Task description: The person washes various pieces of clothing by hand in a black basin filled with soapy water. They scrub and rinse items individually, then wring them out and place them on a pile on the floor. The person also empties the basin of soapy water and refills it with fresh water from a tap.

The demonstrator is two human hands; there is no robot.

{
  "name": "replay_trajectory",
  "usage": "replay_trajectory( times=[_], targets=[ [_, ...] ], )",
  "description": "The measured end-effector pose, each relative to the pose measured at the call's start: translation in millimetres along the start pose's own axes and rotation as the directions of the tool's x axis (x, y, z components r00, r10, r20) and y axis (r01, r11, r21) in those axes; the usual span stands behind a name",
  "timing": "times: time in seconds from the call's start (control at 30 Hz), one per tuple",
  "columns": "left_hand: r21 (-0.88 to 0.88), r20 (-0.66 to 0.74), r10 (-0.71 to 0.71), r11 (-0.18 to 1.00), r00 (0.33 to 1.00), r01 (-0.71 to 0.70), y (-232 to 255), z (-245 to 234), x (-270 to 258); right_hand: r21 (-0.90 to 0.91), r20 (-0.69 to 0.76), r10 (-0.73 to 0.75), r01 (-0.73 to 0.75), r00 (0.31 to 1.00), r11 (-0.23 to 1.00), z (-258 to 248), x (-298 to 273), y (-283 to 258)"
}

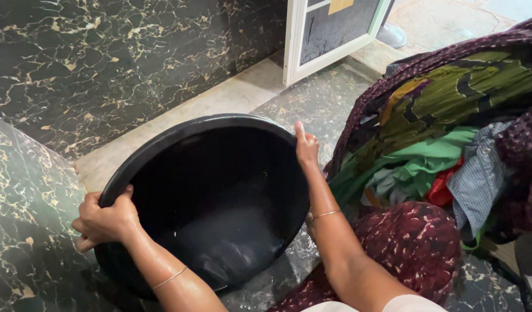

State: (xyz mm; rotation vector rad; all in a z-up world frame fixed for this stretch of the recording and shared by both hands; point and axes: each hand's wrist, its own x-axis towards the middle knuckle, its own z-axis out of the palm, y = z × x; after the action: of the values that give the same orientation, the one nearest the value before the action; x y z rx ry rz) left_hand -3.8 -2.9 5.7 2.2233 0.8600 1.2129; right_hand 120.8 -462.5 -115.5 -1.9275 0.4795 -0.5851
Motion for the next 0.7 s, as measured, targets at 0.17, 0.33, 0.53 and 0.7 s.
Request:
replay_trajectory(
  times=[0.17,0.33,0.53,0.7],
  targets=[
    [-0.024,0.055,-0.032,0.999,0.998,0.033,-0.8,-6.9,1.2,-0.022,-0.091,0.137,-0.139,0.986,0.990,-4.2,-15.8,-24.3],
    [-0.194,0.050,-0.007,0.981,0.999,0.017,-24.0,6.9,-6.0,0.131,-0.209,0.133,-0.107,0.969,0.986,2.2,-16.3,-8.2],
    [-0.264,-0.149,0.212,0.933,0.966,-0.246,-38.3,22.5,0.1,0.628,-0.341,-0.047,0.265,0.939,0.732,4.1,4.7,-3.9],
    [-0.345,-0.320,0.231,0.875,0.919,-0.339,2.1,-33.5,21.7,0.869,-0.283,0.012,0.251,0.959,0.427,-16.2,-0.3,-38.1]
  ],
)
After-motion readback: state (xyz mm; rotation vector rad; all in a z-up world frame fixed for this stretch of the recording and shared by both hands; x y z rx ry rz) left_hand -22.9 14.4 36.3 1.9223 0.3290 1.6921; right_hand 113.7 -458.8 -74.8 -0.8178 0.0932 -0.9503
